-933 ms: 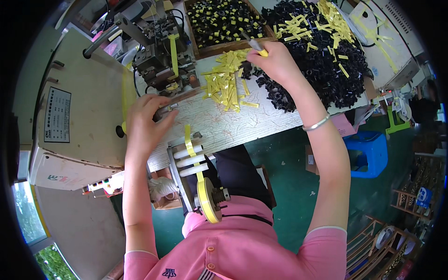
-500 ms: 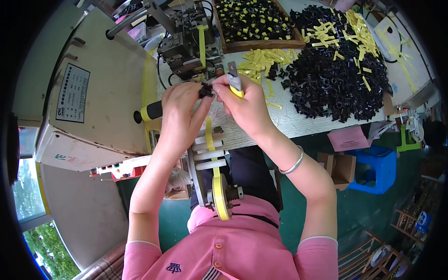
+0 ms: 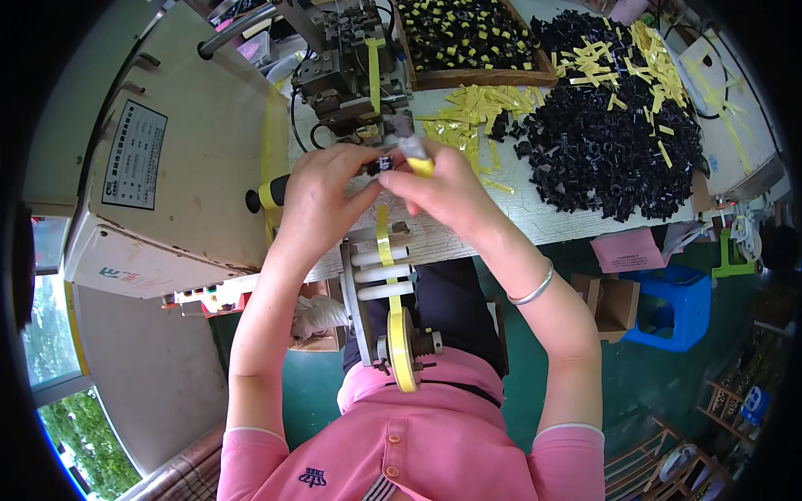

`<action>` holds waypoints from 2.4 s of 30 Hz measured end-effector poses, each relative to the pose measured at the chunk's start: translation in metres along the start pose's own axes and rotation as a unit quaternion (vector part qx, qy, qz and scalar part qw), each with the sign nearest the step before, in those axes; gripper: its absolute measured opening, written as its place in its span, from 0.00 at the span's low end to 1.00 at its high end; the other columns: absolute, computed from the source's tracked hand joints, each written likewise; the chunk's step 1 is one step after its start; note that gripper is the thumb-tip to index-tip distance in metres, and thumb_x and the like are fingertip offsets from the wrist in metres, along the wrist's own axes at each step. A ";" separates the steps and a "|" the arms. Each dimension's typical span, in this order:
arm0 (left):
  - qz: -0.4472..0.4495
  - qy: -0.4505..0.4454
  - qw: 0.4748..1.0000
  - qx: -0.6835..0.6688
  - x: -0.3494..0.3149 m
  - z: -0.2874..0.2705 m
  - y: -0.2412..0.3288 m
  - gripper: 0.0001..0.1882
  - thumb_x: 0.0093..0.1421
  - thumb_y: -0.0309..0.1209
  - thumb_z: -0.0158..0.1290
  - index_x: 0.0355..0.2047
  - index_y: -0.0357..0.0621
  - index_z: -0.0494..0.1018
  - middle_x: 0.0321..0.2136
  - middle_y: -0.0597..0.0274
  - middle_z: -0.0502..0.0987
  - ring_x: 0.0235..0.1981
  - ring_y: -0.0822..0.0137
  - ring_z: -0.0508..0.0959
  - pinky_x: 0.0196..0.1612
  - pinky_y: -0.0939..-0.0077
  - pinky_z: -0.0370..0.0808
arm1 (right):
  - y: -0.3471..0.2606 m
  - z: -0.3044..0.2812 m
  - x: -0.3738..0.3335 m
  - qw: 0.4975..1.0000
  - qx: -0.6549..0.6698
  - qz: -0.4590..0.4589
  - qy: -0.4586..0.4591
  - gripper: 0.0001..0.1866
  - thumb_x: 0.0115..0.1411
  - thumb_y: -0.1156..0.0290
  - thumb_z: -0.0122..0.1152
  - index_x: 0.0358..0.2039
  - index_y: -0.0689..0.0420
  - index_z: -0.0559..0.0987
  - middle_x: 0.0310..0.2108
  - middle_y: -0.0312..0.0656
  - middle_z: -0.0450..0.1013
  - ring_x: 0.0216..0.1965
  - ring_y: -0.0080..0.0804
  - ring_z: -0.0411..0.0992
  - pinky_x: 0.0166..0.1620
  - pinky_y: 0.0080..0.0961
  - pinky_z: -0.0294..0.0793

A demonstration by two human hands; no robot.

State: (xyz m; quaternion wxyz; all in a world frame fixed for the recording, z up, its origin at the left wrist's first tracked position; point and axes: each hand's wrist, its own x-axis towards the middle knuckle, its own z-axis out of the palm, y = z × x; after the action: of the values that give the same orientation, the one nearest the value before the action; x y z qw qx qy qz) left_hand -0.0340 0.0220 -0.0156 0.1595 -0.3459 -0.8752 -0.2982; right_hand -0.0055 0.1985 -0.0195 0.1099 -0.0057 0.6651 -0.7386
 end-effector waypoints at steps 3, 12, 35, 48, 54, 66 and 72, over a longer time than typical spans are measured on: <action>0.016 0.021 1.000 -0.005 0.000 0.001 -0.001 0.13 0.46 0.30 0.59 0.35 0.45 0.75 0.28 0.61 0.76 0.32 0.57 0.76 0.37 0.63 0.70 | -0.006 -0.007 0.002 0.998 0.043 0.034 -0.027 0.10 0.55 0.72 0.60 0.36 0.62 0.73 0.19 0.34 0.69 0.17 0.17 0.65 0.18 0.13 0.56; -0.016 -0.020 0.999 0.024 0.000 -0.001 -0.005 0.12 0.48 0.31 0.59 0.35 0.44 0.76 0.27 0.60 0.77 0.29 0.57 0.77 0.35 0.63 0.70 | 0.004 -0.009 0.007 0.998 0.002 0.062 -0.033 0.12 0.57 0.69 0.60 0.37 0.63 0.74 0.18 0.34 0.68 0.16 0.16 0.64 0.17 0.12 0.54; -0.039 -0.006 0.999 -0.036 0.003 -0.006 -0.004 0.08 0.47 0.29 0.58 0.28 0.43 0.74 0.19 0.57 0.75 0.22 0.56 0.76 0.25 0.64 0.69 | -0.034 -0.017 0.060 0.947 -0.301 -0.066 0.092 0.15 0.59 0.61 0.58 0.31 0.63 0.79 0.14 0.35 0.69 0.17 0.20 0.68 0.21 0.19 0.64; -0.043 0.015 0.999 -0.010 -0.001 -0.002 -0.005 0.07 0.47 0.30 0.59 0.28 0.45 0.74 0.17 0.60 0.73 0.21 0.57 0.75 0.27 0.62 0.68 | -0.033 -0.024 0.117 0.992 0.074 -0.069 0.075 0.14 0.56 0.66 0.60 0.40 0.60 0.79 0.31 0.41 0.78 0.16 0.16 0.64 0.17 0.13 0.56; -0.045 0.009 0.999 0.010 0.000 -0.004 -0.004 0.08 0.47 0.29 0.59 0.28 0.44 0.75 0.21 0.60 0.75 0.25 0.57 0.76 0.29 0.64 0.69 | -0.029 -0.027 0.122 0.995 0.048 -0.068 0.049 0.12 0.57 0.70 0.59 0.40 0.62 0.79 0.32 0.43 0.78 0.17 0.19 0.68 0.18 0.13 0.58; -0.044 0.006 0.999 0.017 0.000 -0.005 -0.002 0.08 0.47 0.29 0.59 0.28 0.43 0.75 0.23 0.60 0.77 0.26 0.57 0.77 0.30 0.66 0.70 | -0.035 -0.018 0.118 0.993 -0.048 -0.061 0.092 0.08 0.57 0.69 0.59 0.31 0.61 0.79 0.21 0.38 0.75 0.17 0.18 0.69 0.18 0.13 0.58; -0.041 0.002 0.999 0.016 0.000 -0.005 -0.004 0.08 0.47 0.29 0.59 0.29 0.43 0.75 0.24 0.60 0.77 0.26 0.58 0.77 0.30 0.66 0.71 | -0.034 -0.022 0.101 0.992 -0.056 -0.108 0.039 0.08 0.58 0.68 0.58 0.30 0.60 0.78 0.17 0.34 0.70 0.16 0.17 0.67 0.18 0.12 0.56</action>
State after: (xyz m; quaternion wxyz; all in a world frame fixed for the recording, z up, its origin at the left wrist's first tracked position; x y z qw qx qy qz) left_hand -0.0360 0.0165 -0.0137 0.1548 -0.3068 -0.8928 -0.2913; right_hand -0.1124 0.2063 -0.0022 0.0025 -0.0549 0.7047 -0.7074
